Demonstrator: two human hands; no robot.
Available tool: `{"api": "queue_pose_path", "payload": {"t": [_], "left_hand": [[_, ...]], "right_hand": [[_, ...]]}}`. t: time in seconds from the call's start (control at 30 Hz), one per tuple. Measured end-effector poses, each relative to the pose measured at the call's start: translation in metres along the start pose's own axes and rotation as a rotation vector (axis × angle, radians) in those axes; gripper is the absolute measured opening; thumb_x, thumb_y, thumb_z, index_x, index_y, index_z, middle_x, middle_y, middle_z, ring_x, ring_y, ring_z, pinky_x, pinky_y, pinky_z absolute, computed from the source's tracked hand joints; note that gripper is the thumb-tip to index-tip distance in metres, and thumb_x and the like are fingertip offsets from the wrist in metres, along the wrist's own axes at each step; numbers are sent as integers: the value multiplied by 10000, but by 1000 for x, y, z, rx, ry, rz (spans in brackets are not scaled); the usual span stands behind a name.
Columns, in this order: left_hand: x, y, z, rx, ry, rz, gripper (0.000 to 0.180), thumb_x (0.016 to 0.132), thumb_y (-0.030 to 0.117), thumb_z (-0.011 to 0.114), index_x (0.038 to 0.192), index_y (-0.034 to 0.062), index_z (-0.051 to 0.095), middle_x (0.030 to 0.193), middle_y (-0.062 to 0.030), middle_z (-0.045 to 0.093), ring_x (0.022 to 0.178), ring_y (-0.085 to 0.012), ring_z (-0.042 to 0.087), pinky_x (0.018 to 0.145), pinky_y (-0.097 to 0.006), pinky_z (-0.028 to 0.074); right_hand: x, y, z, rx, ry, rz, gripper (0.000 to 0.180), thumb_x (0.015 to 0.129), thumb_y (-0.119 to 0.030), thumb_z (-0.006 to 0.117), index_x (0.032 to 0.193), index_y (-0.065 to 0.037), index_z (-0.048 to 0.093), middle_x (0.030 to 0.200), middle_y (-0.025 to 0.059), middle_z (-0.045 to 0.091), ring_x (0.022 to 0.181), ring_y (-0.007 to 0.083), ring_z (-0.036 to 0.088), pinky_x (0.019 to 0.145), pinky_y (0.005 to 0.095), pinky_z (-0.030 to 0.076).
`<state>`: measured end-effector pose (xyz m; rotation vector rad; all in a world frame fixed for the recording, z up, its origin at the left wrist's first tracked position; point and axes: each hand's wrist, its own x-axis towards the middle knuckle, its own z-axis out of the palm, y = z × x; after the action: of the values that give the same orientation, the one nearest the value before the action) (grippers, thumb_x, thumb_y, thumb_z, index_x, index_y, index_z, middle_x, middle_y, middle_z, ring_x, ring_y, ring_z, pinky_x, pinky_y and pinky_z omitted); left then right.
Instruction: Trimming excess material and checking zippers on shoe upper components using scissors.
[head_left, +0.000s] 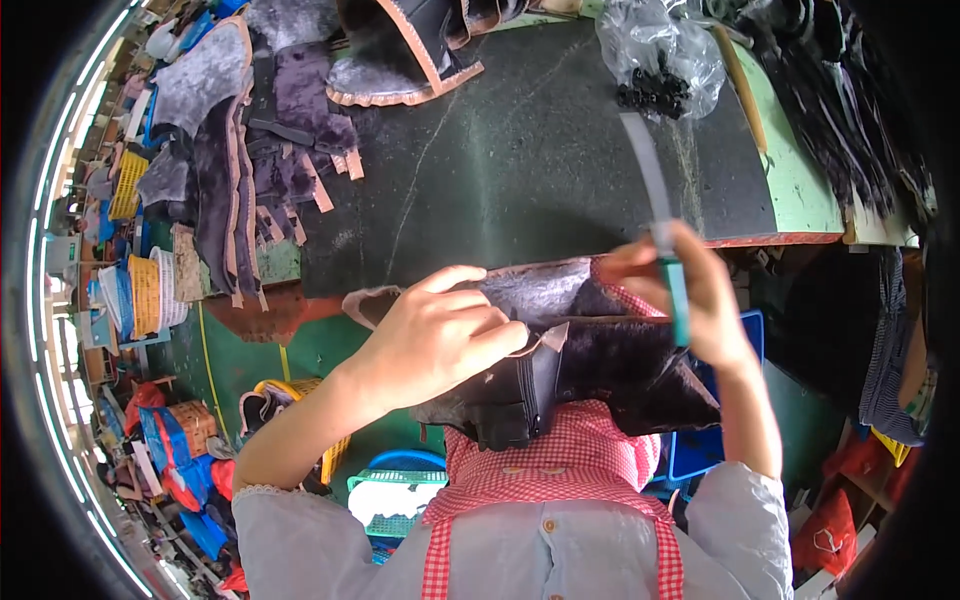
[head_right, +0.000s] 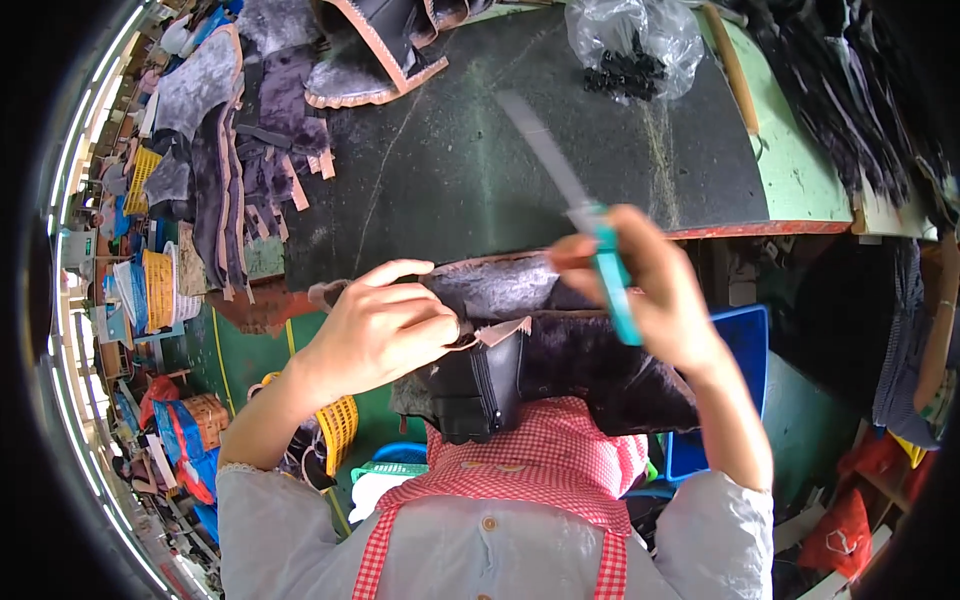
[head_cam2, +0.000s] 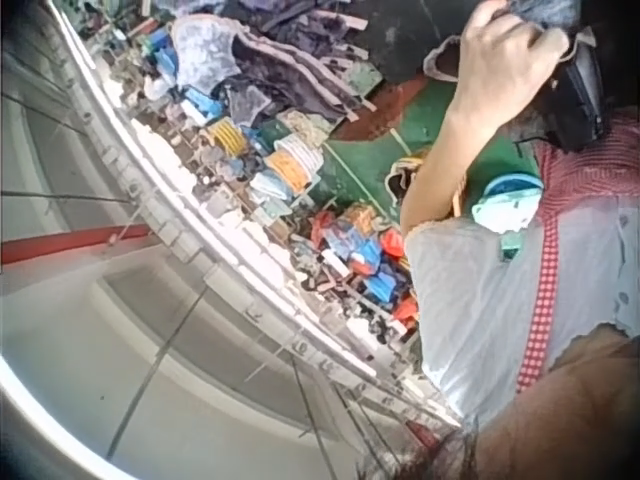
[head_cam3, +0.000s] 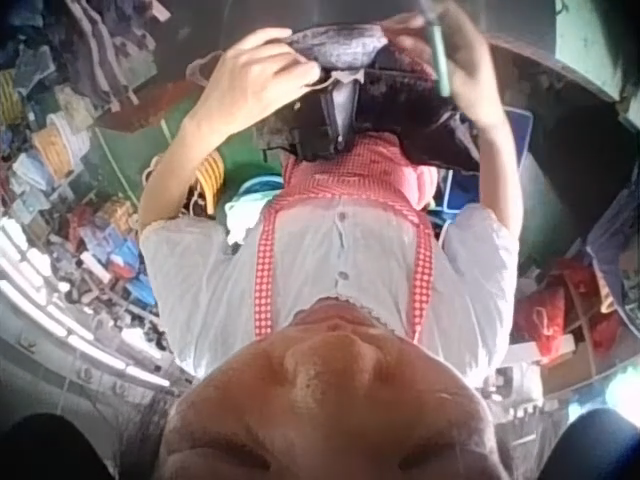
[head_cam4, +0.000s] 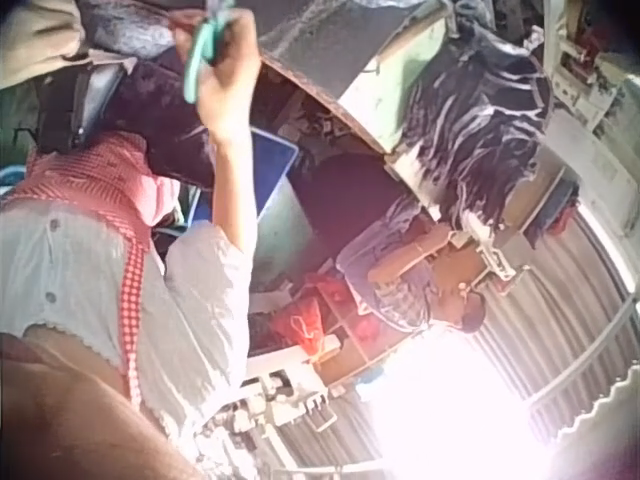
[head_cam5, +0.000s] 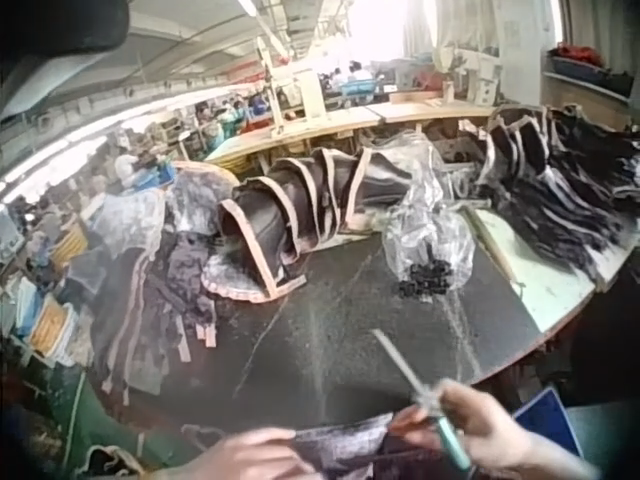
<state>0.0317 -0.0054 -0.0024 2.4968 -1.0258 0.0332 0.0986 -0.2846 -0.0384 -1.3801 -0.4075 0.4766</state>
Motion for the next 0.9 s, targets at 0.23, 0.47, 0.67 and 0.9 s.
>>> {"api": "queue_pose_path", "payload": {"t": [0.23, 0.47, 0.67, 0.9], "left_hand": [[-3, -2, 0, 57, 87, 128, 132, 751, 139, 724, 720, 74, 613, 875, -23, 697, 879, -203, 677, 964, -485, 517], [-4, -1, 1, 70, 213, 110, 128, 708, 177, 714, 758, 100, 625, 957, 0, 650, 1016, -226, 604, 1053, -525, 448], [0, -13, 8, -18, 247, -16, 144, 758, 135, 761, 816, 128, 630, 871, 29, 636, 844, -181, 597, 1016, -478, 422], [6, -21, 21, 141, 268, -94, 280, 734, 92, 701, 1006, 154, 709, 1089, 18, 657, 1120, -231, 562, 1117, -572, 280]], "right_hand": [[0, 32, 43, 61, -223, 227, 336, 838, 44, 746, 1028, -52, 485, 961, 78, 667, 921, 125, 649, 835, 267, 545], [-4, 38, 59, -266, -138, -32, 449, 742, -75, 874, 1007, -72, 511, 813, -38, 528, 760, 48, 476, 679, 235, 437], [-13, 45, 63, -249, -89, -131, 387, 783, -15, 821, 974, -69, 490, 933, 75, 654, 848, 112, 613, 770, 275, 505], [-12, 41, 58, -295, -81, -213, 395, 716, 22, 786, 1015, -54, 539, 976, 59, 705, 883, 147, 680, 787, 281, 536]]}}
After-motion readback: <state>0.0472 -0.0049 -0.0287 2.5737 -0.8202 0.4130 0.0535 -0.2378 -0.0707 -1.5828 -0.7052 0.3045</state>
